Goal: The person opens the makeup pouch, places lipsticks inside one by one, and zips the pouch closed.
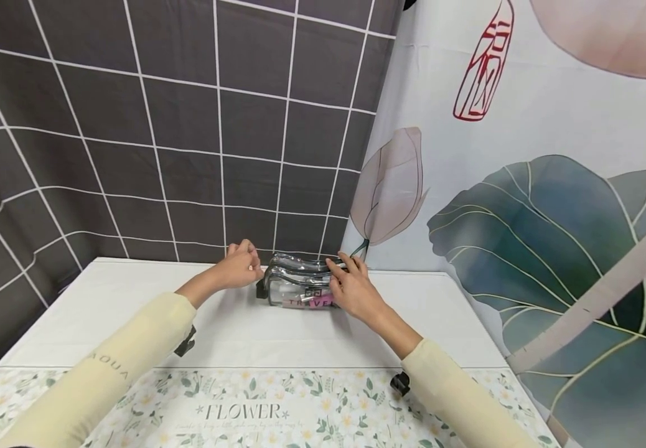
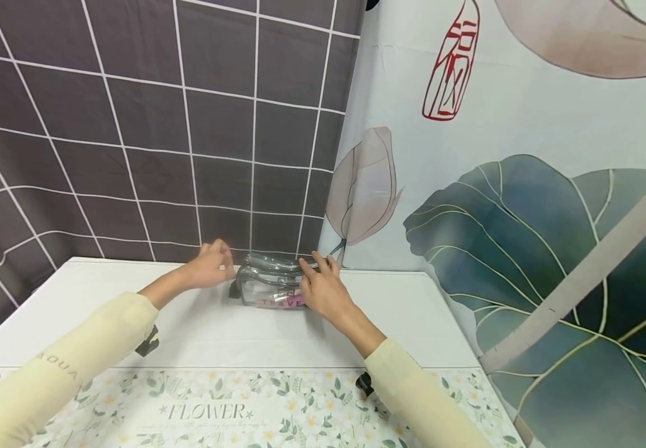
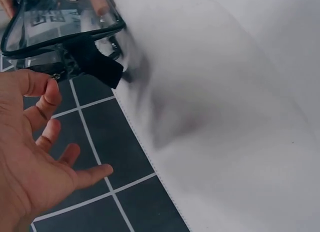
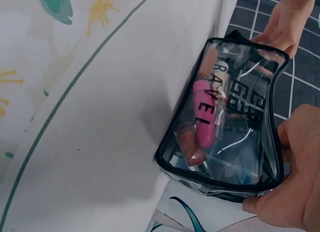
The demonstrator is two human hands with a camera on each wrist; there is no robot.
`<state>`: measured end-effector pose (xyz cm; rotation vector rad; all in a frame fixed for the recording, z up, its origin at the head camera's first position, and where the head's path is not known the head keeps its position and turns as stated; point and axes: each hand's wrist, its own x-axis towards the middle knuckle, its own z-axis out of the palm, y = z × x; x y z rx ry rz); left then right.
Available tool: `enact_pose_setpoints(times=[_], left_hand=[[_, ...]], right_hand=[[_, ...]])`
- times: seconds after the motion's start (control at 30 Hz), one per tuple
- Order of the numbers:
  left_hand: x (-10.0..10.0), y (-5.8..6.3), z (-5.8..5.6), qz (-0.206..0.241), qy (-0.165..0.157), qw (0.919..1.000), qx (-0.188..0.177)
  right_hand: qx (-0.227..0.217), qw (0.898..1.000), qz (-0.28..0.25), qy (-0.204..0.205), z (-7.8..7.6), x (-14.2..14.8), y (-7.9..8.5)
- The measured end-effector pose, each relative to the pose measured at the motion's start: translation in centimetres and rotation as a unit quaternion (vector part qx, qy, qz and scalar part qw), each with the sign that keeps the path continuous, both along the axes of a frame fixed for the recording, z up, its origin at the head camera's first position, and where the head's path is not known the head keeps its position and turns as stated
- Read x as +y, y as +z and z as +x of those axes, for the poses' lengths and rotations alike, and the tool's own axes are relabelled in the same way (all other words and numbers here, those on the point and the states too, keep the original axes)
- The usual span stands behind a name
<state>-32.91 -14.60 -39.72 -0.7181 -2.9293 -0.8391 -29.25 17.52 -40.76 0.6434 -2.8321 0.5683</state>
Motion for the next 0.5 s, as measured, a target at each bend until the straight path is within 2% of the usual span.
enact_pose_setpoints(times=[0.07,0.1,0.23,0.3,0.33,0.37,0.5], left_hand=[[-0.2,-0.8,-0.5,0.008,-0.002,1.0000,-0.003],[-0.4,-1.7,-1.2,0.006,-0.005,0.9999,0.007],[-0.5,-2.7,-1.9,0.005,-0.007,1.0000,-0.002],[-0.4,-2.6,-1.8,-0.001,-0.009,0.9999,-0.006],[-0.2,-2.0,-1.3,-0.002,-0.011,0.9997,-0.020],[-0.5,-2.5,-1.4,-0.007,-0.015,0.9998,-0.007],[-0.8,-2.1,-0.2,-0.043,0.004,0.9990,-0.005]], right_hand=[[0.002,1.000,-0.004,-0.001,0.1,0.1,0.0],[0.001,1.000,-0.005,-0.003,0.1,0.1,-0.1],[-0.002,1.000,-0.010,-0.010,0.3,0.3,0.0],[-0.007,1.000,-0.015,-0.013,0.4,0.4,0.1],[-0.011,1.000,-0.017,-0.014,0.4,0.5,0.1],[-0.015,1.000,-0.020,-0.013,0.4,0.5,0.2],[-0.033,0.999,-0.036,-0.013,0.6,1.0,0.5]])
